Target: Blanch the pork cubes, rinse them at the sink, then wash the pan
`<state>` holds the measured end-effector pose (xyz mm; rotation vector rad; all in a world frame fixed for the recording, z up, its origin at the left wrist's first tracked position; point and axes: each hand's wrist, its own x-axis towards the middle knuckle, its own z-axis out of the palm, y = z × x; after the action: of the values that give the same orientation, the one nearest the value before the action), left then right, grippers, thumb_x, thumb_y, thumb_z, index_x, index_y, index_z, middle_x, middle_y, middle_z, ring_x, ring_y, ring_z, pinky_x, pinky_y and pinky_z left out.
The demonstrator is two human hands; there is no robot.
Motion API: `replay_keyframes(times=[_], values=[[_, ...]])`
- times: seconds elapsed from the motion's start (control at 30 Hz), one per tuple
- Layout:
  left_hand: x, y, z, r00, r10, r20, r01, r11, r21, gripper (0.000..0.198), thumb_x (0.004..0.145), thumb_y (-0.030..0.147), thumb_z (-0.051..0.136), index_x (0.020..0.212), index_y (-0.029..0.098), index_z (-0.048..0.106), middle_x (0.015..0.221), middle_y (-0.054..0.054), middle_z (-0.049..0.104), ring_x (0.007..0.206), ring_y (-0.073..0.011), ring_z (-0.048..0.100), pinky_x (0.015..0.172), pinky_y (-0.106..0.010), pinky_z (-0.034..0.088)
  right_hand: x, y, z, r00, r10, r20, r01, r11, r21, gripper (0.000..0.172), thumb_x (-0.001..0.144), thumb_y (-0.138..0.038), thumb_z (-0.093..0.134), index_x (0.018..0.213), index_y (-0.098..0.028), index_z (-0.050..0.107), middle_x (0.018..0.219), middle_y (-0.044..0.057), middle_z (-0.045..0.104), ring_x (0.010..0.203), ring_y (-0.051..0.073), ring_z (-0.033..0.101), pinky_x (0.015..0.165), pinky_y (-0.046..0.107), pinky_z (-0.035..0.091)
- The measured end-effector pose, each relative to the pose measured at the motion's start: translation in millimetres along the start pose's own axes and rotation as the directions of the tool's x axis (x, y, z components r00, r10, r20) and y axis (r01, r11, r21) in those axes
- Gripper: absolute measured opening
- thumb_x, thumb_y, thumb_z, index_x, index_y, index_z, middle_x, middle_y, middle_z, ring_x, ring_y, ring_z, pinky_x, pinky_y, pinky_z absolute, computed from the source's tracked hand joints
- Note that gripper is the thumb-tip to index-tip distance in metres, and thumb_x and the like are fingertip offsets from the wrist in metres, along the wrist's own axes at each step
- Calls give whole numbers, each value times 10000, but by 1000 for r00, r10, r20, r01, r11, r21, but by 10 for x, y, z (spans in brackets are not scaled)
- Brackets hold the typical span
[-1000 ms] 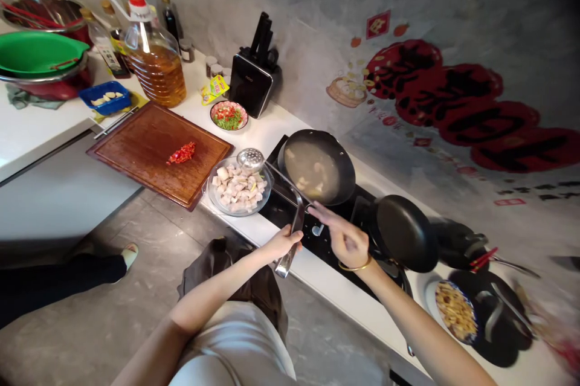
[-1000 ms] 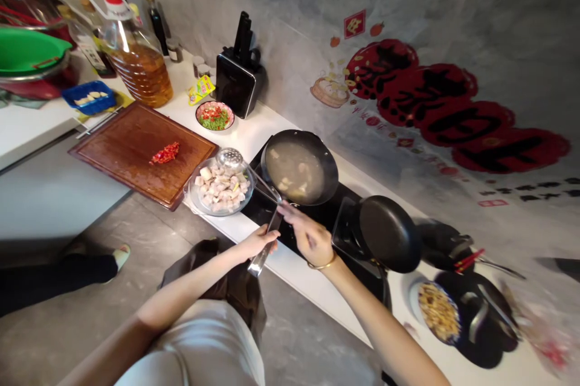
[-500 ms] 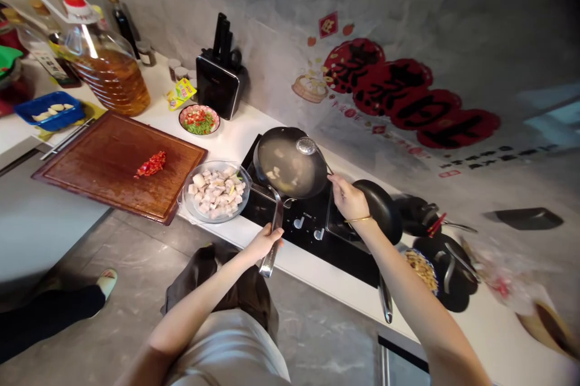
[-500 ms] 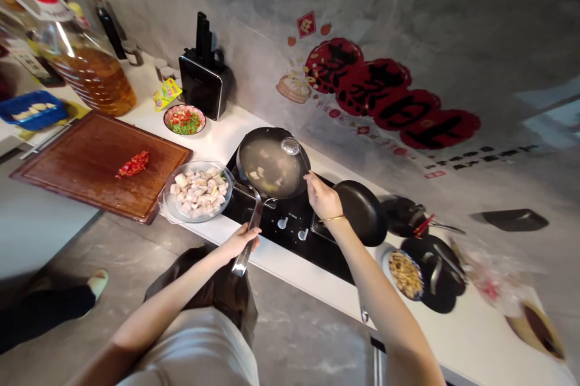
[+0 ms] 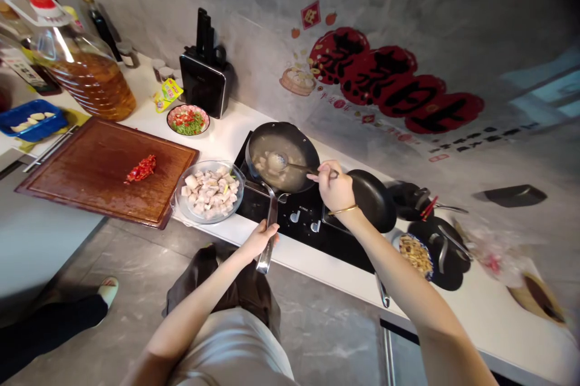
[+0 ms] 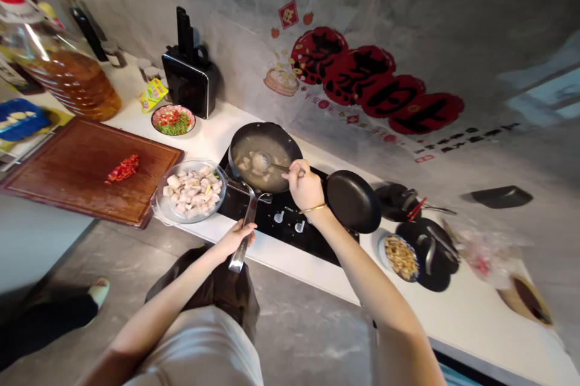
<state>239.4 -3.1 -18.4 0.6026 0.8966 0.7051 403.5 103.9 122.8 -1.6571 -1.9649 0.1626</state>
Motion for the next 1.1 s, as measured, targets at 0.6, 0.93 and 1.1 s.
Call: replay_keyframes(times=[0.6,0.93,1.1], values=[[25,-66,-13,999,32,9,-32,999,7,399,797,541,579,935,177,491,632,39,578,537,-92,532,556,-237,376,725,-228,125,995,97,10,-94,914,395,493,915,-636,319,866,-171,476,704,43,613,557,156,697,459,191,521],[7,-39,-6,1000,23,9,-23,1000,-3,380,797,531,596,911,182,497,625,39,584,535,-95,531,573,-244,391,294,422,20,884,-384,268,440,875,-200,244,962,-298,369,991,-222,599,1104,88,697,963,220,697,819,351,576],[15,-54,-13,1000,24,9,-24,1000,9,377,802,530,589,906,180,491,632,36,584,543,-101,533,588,-250,395,176,597,170,857,-429,285,482,863,-153,243,948,-242,364,984,-196,600,1158,123,674,1062,231,661,866,374,572]])
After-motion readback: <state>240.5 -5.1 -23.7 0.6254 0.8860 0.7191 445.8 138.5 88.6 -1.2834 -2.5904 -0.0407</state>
